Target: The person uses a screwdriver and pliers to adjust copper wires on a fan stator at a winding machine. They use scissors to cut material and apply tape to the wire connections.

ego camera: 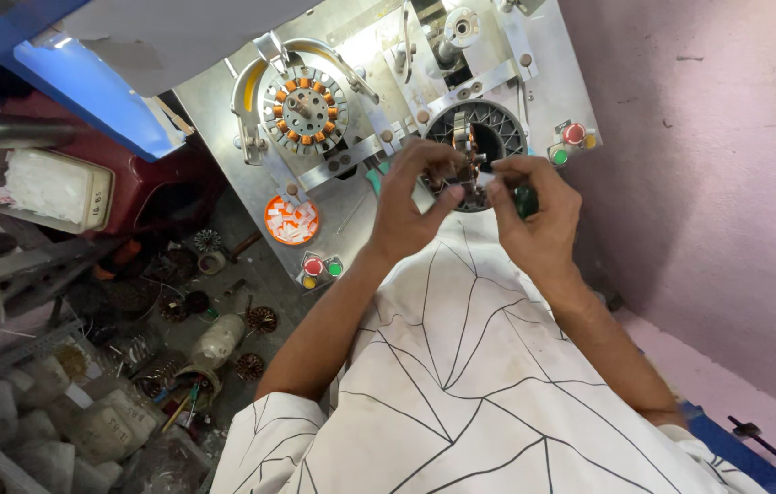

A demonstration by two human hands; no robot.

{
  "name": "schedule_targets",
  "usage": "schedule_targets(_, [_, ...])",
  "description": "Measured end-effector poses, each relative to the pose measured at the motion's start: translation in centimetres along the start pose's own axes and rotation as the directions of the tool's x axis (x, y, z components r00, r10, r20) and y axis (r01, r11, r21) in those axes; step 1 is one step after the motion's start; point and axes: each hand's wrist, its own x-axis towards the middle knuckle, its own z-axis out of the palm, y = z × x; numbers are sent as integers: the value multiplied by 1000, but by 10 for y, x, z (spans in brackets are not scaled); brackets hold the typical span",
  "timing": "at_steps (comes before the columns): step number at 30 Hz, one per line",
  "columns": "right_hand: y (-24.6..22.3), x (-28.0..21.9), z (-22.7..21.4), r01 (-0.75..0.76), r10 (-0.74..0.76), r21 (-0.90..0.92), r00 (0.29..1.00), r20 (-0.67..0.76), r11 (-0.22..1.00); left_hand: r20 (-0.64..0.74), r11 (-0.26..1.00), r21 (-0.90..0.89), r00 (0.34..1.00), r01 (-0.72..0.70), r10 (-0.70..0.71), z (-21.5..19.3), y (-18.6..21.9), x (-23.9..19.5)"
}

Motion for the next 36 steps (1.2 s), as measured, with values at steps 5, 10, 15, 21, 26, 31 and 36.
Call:
schedule_targets(5, [6,11,5,149,-150,-71,989,-4,986,94,972,-187,982,-142,161,-10,-22,28])
schedule_targets(10, [7,12,12,252,-259,-173,966,-22,952,309,920,-385,929,-73,203,-17,-45,42])
schedule_targets(15, [13,12,15,306,-319,-222,948,-20,926,357,905,-425,924,31,136,-19,-58,43])
schedule_targets(21, [21,15,15,443,-446,-278,893,57,852,355,912,-406,929,50,107,-19,-61,43])
schedule_targets(26, [24,17,14,426,-432,-262,901,38,866,346,909,-416,930,35,123,-20,-62,43])
schedule_targets(31, [24,20,14,460,-457,-281,886,78,842,357,907,-419,926,42,122,-21,-61,44])
schedule_targets(36, [20,27,11,443,-417,-264,897,148,857,363,880,-470,925,74,116,-20,-63,44])
